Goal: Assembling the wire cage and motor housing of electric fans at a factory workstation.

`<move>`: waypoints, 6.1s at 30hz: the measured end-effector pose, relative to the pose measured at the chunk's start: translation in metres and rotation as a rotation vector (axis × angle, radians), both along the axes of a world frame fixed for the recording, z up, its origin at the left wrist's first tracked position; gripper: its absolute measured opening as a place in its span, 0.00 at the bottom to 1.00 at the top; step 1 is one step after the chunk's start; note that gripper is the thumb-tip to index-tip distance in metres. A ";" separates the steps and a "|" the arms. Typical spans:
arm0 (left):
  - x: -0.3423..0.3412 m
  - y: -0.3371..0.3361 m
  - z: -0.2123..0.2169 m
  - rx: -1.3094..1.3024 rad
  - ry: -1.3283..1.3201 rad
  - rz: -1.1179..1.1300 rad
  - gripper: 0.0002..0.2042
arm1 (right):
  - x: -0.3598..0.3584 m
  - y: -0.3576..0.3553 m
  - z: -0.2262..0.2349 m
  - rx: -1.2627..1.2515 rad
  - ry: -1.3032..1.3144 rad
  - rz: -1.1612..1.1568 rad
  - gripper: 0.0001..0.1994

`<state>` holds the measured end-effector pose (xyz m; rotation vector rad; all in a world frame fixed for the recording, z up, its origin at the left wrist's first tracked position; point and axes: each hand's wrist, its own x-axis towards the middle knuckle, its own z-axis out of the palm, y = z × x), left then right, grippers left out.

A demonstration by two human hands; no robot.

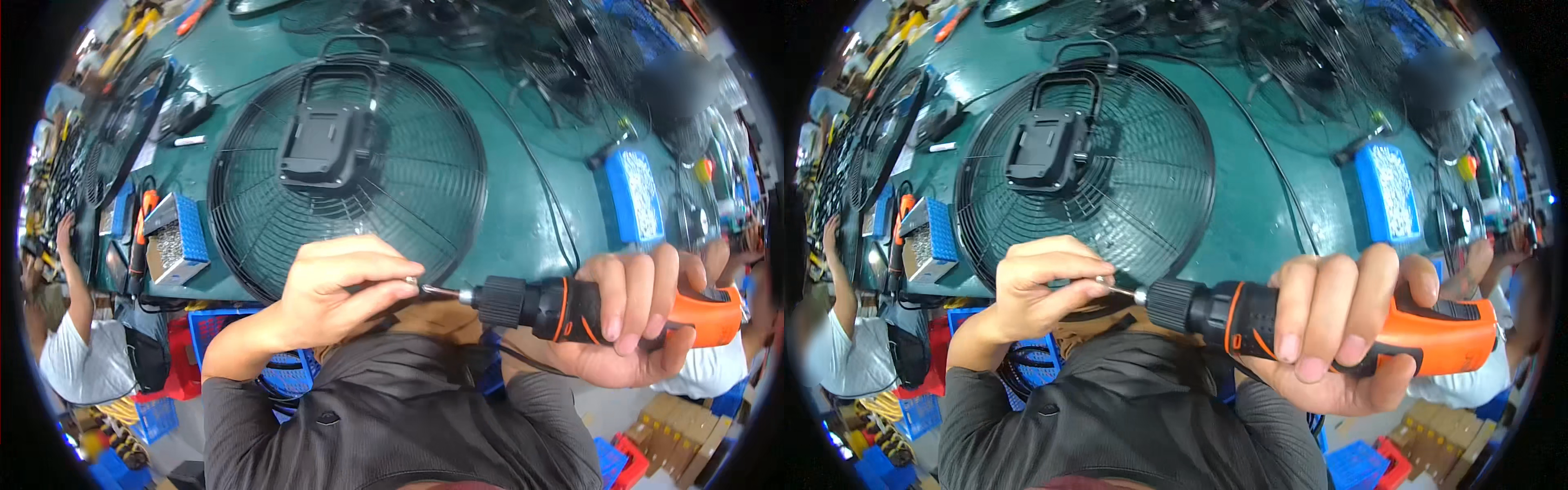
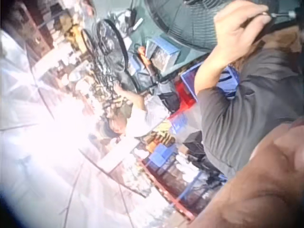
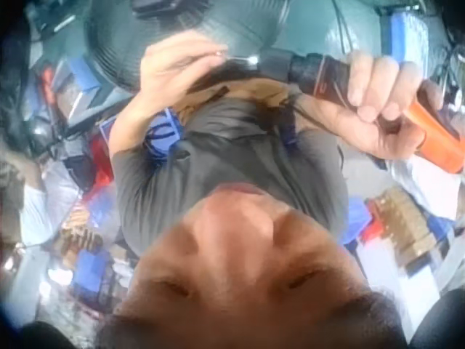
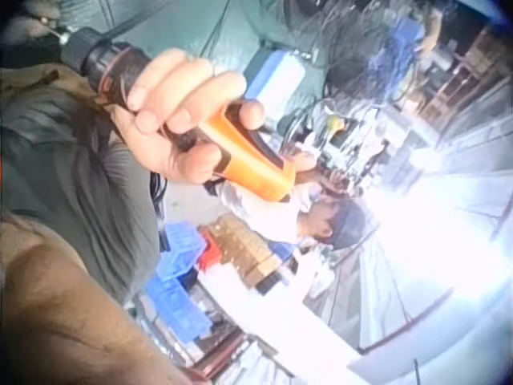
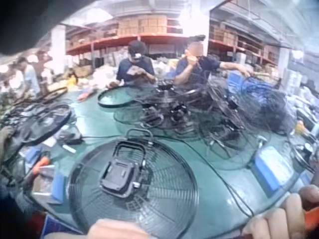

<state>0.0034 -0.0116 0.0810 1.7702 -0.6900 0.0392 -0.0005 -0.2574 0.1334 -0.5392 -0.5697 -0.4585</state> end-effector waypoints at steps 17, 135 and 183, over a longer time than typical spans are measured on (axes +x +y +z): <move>0.013 -0.019 0.000 0.042 0.052 -0.102 0.10 | 0.012 -0.010 -0.013 -0.063 -0.027 0.063 0.21; 0.214 -0.102 -0.034 0.523 -0.036 -0.739 0.15 | 0.140 0.000 -0.043 -0.856 0.076 0.051 0.20; 0.227 -0.099 -0.025 0.625 -0.168 -0.934 0.17 | 0.172 -0.030 -0.053 -0.876 0.075 0.553 0.19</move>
